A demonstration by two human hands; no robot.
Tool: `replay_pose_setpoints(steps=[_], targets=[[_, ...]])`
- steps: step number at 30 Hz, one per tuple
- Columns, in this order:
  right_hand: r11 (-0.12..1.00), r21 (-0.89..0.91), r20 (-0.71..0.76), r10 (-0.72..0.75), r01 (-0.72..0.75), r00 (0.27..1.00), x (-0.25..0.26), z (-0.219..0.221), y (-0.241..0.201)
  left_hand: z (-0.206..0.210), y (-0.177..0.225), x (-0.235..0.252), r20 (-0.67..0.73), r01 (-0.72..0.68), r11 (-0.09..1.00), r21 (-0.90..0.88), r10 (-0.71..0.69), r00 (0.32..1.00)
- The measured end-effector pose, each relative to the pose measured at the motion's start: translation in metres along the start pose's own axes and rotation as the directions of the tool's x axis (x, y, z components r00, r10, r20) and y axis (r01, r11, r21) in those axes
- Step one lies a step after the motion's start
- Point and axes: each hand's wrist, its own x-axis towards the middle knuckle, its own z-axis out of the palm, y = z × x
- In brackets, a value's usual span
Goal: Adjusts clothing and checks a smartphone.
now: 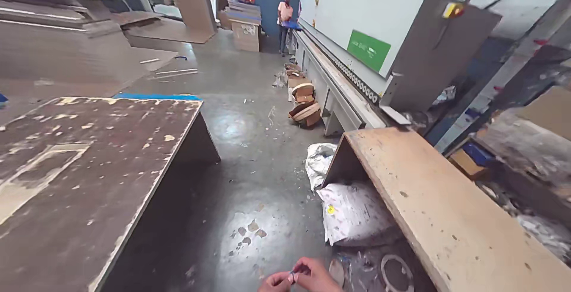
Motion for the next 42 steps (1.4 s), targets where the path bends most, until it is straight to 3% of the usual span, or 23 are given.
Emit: replay_pose_setpoints(steps=[4, 10, 14, 20, 25, 29, 34, 38, 42], targets=[[0.997, -0.045, 0.201, 0.076, -0.068, 0.977, -0.012, 0.015, 0.004, -0.019, -0.017, -0.007, -0.093, -0.014, 0.997, 0.071, 0.021, 0.995], [0.989, -0.094, 0.281, 0.137, -0.115, 0.950, -0.042, 0.041, 0.036, -0.024, -0.007, -0.010, -0.102, 0.040, 0.996, 0.085, -0.031, 0.994], [0.982, 0.006, 0.135, 0.186, -0.189, 0.973, -0.052, 0.031, 0.037, -0.016, 0.003, -0.001, -0.015, 0.015, 0.993, 0.114, -0.013, 1.000], [0.924, 0.338, -0.189, 0.252, -0.178, 0.949, -0.053, 0.013, 0.040, 0.002, 0.005, 0.017, 0.189, -0.133, 0.967, 0.219, 0.091, 0.978], [0.932, 0.360, -0.337, 0.158, -0.028, 0.928, -0.048, -0.011, 0.017, 0.023, 0.020, 0.010, 0.254, -0.215, 0.945, 0.246, 0.151, 0.955], [0.971, 0.231, -0.344, 0.028, 0.056, 0.939, -0.042, -0.024, 0.005, 0.030, 0.021, 0.012, 0.265, -0.238, 0.941, 0.241, 0.172, 0.949], [0.980, 0.197, -0.292, 0.043, 0.016, 0.955, -0.031, -0.028, 0.000, 0.027, 0.026, 0.014, 0.238, -0.228, 0.944, 0.238, 0.171, 0.956], [0.977, 0.194, -0.237, -0.037, 0.084, 0.971, -0.028, -0.020, 0.003, 0.023, 0.025, 0.015, 0.250, -0.217, 0.941, 0.259, 0.152, 0.956], [0.984, 0.171, -0.282, -0.005, 0.056, 0.959, -0.024, -0.013, 0.006, 0.020, 0.022, 0.015, 0.220, -0.206, 0.945, 0.255, 0.151, 0.964]])
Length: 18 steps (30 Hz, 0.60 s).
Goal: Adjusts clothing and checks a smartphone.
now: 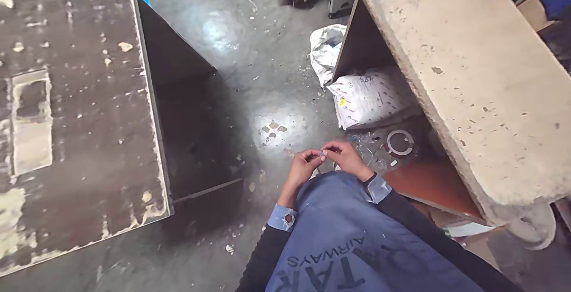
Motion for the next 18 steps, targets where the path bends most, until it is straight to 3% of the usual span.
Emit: replay_pose_setpoints(steps=[5, 12, 18], targets=[[0.989, 0.045, -0.039, 0.141, -0.139, 0.989, -0.002, 0.005, -0.002, -0.003, 0.002, -0.004, -0.023, 0.053, 0.995, -0.079, -0.055, 0.998], [0.962, 0.159, -0.061, 0.232, -0.220, 0.971, -0.006, 0.017, 0.001, -0.007, -0.004, -0.012, -0.013, 0.101, 0.964, -0.245, -0.108, 0.994], [0.964, 0.088, 0.029, 0.251, -0.253, 0.968, -0.015, 0.021, -0.001, -0.001, -0.005, -0.021, -0.089, 0.077, 0.969, -0.235, -0.100, 0.991]])
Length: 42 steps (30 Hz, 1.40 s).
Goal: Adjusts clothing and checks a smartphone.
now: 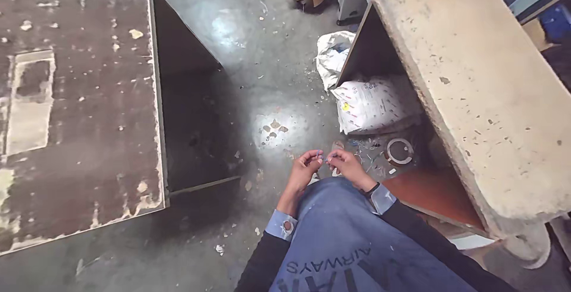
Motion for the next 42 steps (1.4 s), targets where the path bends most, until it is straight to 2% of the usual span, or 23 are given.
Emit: replay_pose_setpoints(steps=[3, 10, 13, 17, 23, 27, 30, 32, 34, 37, 42], targets=[[0.996, -0.083, 0.097, -0.038, 0.046, 0.995, -0.001, 0.007, 0.003, -0.001, -0.005, 0.002, -0.033, -0.054, 0.997, 0.061, 0.056, 0.998], [0.980, -0.163, 0.206, -0.082, 0.117, 0.975, 0.008, 0.005, 0.003, -0.009, -0.018, -0.001, -0.058, -0.105, 0.973, 0.207, 0.119, 0.991], [0.977, -0.136, 0.237, -0.130, 0.165, 0.963, 0.013, 0.008, -0.001, -0.014, -0.023, -0.003, 0.018, -0.192, 0.959, 0.207, 0.193, 0.981], [0.990, -0.050, 0.215, -0.115, 0.128, 0.970, 0.027, 0.003, -0.015, -0.017, -0.013, 0.011, 0.085, -0.242, 0.951, 0.195, 0.229, 0.970], [0.988, -0.046, 0.220, -0.136, 0.149, 0.966, 0.056, -0.030, -0.028, -0.004, 0.017, 0.048, 0.142, -0.192, 0.940, 0.282, 0.157, 0.977], [0.950, -0.244, 0.343, -0.102, 0.193, 0.934, 0.079, -0.058, -0.036, -0.003, 0.036, 0.074, 0.279, -0.131, 0.922, 0.365, 0.025, 0.960], [0.880, -0.383, 0.440, -0.092, 0.280, 0.893, 0.087, -0.072, -0.035, -0.002, 0.041, 0.083, 0.293, -0.134, 0.871, 0.472, -0.012, 0.956], [0.867, -0.414, 0.410, -0.096, 0.278, 0.907, 0.089, -0.073, -0.038, -0.002, 0.047, 0.083, 0.268, -0.139, 0.824, 0.549, -0.016, 0.963], [0.900, -0.382, 0.322, -0.085, 0.212, 0.943, 0.087, -0.064, -0.038, -0.005, 0.046, 0.078, 0.208, -0.120, 0.819, 0.561, 0.001, 0.978], [0.972, -0.225, 0.176, -0.032, 0.072, 0.984, 0.079, -0.041, -0.026, -0.015, 0.032, 0.063, 0.169, -0.095, 0.865, 0.493, 0.012, 0.986], [0.998, 0.026, 0.168, 0.052, -0.057, 0.984, 0.033, -0.016, 0.006, -0.024, 0.006, 0.028, 0.321, -0.010, 0.948, 0.319, -0.098, 0.942]])
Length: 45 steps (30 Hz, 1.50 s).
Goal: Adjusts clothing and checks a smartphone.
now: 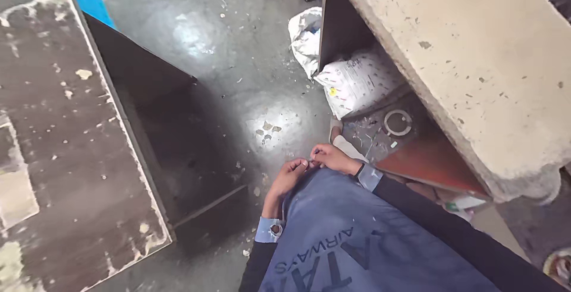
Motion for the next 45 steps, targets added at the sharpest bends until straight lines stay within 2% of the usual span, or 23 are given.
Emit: replay_pose_setpoints(steps=[2, 6, 9, 12, 16, 23, 24, 25, 26, 27, 29, 32, 34, 38, 42, 45], targets=[[0.993, 0.110, -0.022, 0.056, -0.053, 0.998, -0.017, 0.004, 0.010, 0.005, -0.007, -0.006, 0.057, 0.014, 1.000, 0.004, -0.015, 0.998], [0.968, 0.240, -0.118, 0.102, -0.071, 0.988, -0.023, 0.014, 0.014, 0.015, -0.015, -0.002, 0.041, 0.044, 0.999, -0.026, -0.043, 0.998], [0.953, 0.295, -0.169, 0.121, -0.067, 0.978, -0.019, 0.022, 0.006, 0.016, -0.018, -0.002, 0.047, 0.080, 0.973, -0.218, -0.072, 0.996], [0.951, 0.306, -0.253, 0.118, -0.037, 0.960, -0.014, 0.028, -0.005, 0.011, -0.021, -0.003, 0.078, 0.099, 0.887, -0.451, -0.071, 0.994], [0.953, 0.299, -0.335, 0.064, 0.041, 0.940, -0.014, 0.028, -0.017, 0.013, -0.018, 0.000, 0.050, 0.064, 0.791, -0.609, -0.043, 0.998], [0.936, 0.343, -0.378, 0.054, 0.085, 0.924, -0.011, 0.018, -0.011, 0.033, -0.013, 0.006, 0.004, -0.010, 0.871, -0.491, 0.014, 1.000], [0.922, 0.372, -0.398, 0.048, 0.113, 0.916, -0.012, 0.017, -0.011, 0.036, -0.014, 0.007, -0.019, -0.014, 0.921, -0.388, 0.008, 1.000], [0.902, 0.403, -0.424, 0.031, 0.158, 0.905, -0.014, 0.013, -0.015, 0.037, -0.018, 0.008, -0.047, 0.012, 0.980, -0.200, -0.022, 0.999], [0.872, 0.438, -0.464, 0.013, 0.217, 0.886, -0.016, 0.004, -0.022, 0.038, -0.026, 0.010, -0.075, 0.074, 0.997, 0.007, -0.073, 0.995], [0.840, 0.462, -0.493, -0.023, 0.284, 0.870, -0.017, -0.009, -0.033, 0.038, -0.038, 0.012, -0.093, 0.142, 0.984, 0.106, -0.133, 0.987], [0.800, 0.457, -0.526, -0.109, 0.388, 0.844, -0.021, -0.038, -0.060, 0.039, -0.061, 0.009, -0.128, 0.172, 0.985, -0.002, -0.171, 0.977], [0.832, 0.361, -0.540, -0.182, 0.422, 0.822, -0.024, -0.069, -0.081, 0.030, -0.063, 0.006, -0.139, 0.042, 0.925, -0.378, -0.102, 0.985], [0.897, 0.283, -0.510, -0.160, 0.340, 0.845, -0.021, -0.075, -0.077, 0.022, -0.044, 0.008, -0.112, 0.008, 0.895, -0.446, -0.065, 0.992], [0.989, 0.004, -0.316, -0.142, 0.151, 0.938, -0.009, -0.060, -0.054, 0.013, -0.003, 0.014, -0.074, -0.050, 0.897, -0.440, 0.020, 0.997], [0.989, -0.044, -0.186, -0.145, 0.139, 0.972, -0.004, -0.043, -0.037, 0.012, 0.018, 0.020, -0.051, -0.066, 0.914, -0.400, 0.050, 0.997], [0.982, -0.067, -0.036, -0.178, 0.175, 0.983, -0.003, -0.043, -0.037, 0.012, 0.027, 0.021, -0.034, -0.068, 0.915, -0.397, 0.060, 0.998]])
